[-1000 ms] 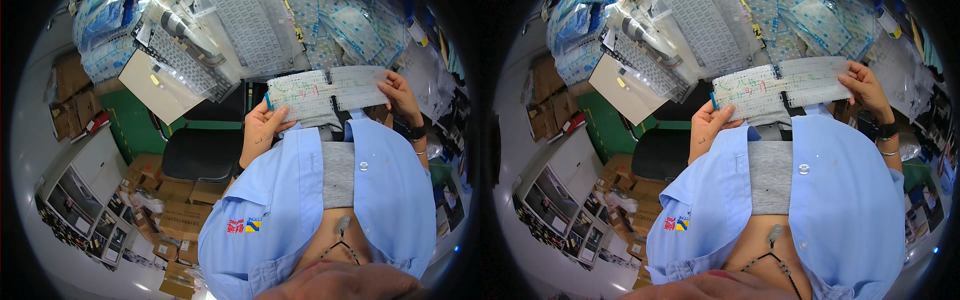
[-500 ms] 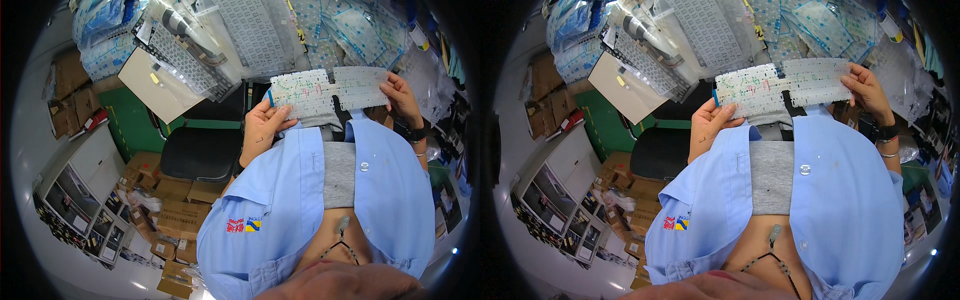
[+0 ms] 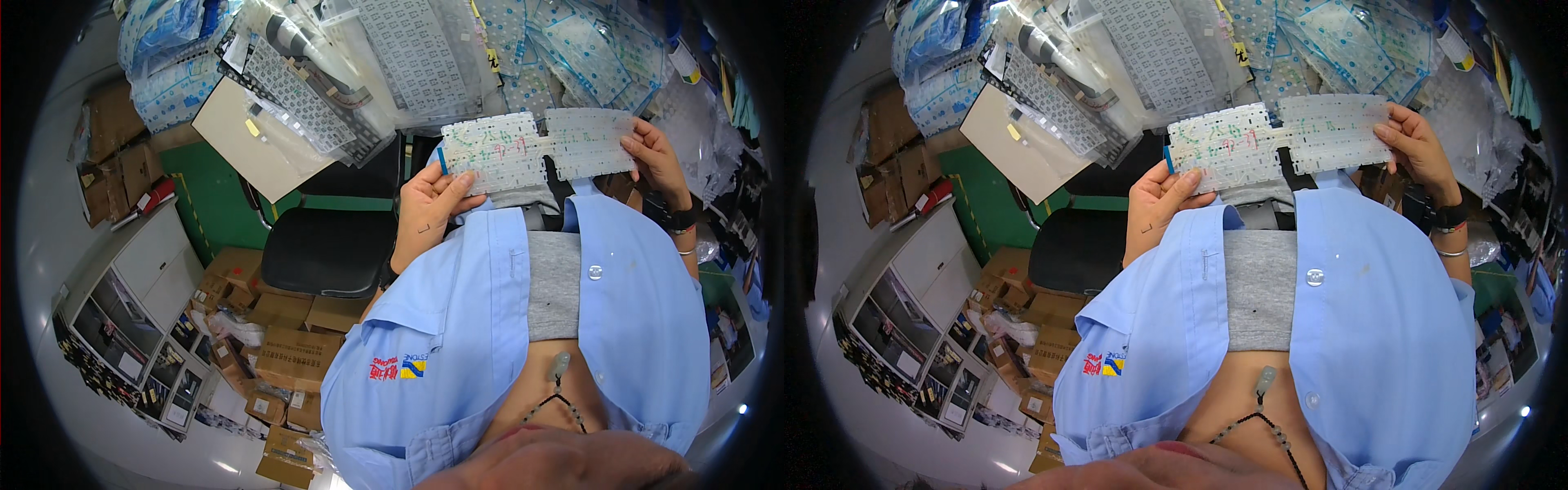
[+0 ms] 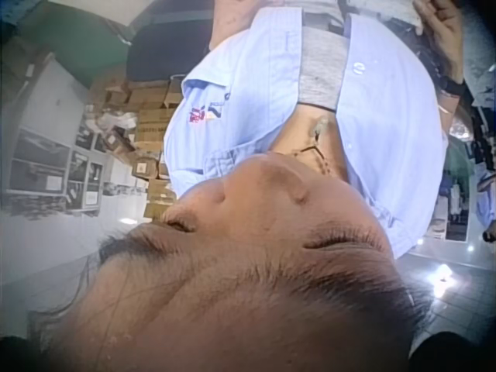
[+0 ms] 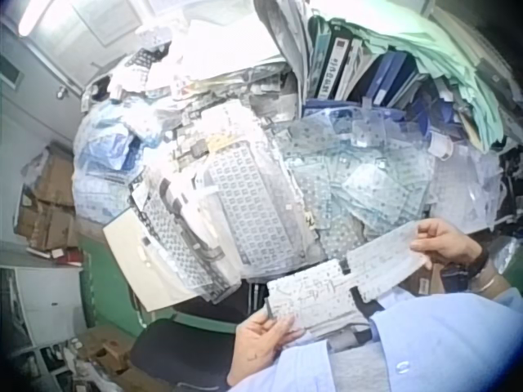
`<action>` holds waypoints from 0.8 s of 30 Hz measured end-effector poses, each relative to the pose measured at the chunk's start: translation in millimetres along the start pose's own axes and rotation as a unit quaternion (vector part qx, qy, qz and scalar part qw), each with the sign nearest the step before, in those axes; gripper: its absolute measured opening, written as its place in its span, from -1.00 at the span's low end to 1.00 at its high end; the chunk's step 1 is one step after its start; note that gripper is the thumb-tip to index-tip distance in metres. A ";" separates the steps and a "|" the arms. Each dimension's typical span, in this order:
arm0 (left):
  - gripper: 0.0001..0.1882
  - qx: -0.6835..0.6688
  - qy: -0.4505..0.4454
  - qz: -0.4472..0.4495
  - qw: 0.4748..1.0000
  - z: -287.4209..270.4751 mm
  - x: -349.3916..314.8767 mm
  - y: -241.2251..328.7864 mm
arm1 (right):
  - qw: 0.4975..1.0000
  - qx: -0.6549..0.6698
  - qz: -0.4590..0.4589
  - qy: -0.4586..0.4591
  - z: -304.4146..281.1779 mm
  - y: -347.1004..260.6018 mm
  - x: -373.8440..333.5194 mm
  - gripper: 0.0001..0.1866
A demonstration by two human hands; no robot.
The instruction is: Inspecting layers of keyboard membrane components and organizing them into binders.
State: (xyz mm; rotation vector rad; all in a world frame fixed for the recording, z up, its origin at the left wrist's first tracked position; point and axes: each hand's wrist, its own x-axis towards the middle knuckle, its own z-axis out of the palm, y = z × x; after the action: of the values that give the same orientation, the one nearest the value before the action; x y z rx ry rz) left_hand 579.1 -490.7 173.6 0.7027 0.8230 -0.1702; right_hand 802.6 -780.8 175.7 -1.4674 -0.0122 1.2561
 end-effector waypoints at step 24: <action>-0.57 0.014 -0.110 0.016 0.994 -41.4 33.5 23.3 | 0.999 -0.014 -0.019 0.026 8.4 -8.3 5.9 -0.66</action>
State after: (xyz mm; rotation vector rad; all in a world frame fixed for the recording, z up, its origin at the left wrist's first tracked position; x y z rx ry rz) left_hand 585.8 -442.5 141.7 0.7090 0.5997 -0.2254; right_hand 804.5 -768.3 179.6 -1.5175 -0.0233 1.1901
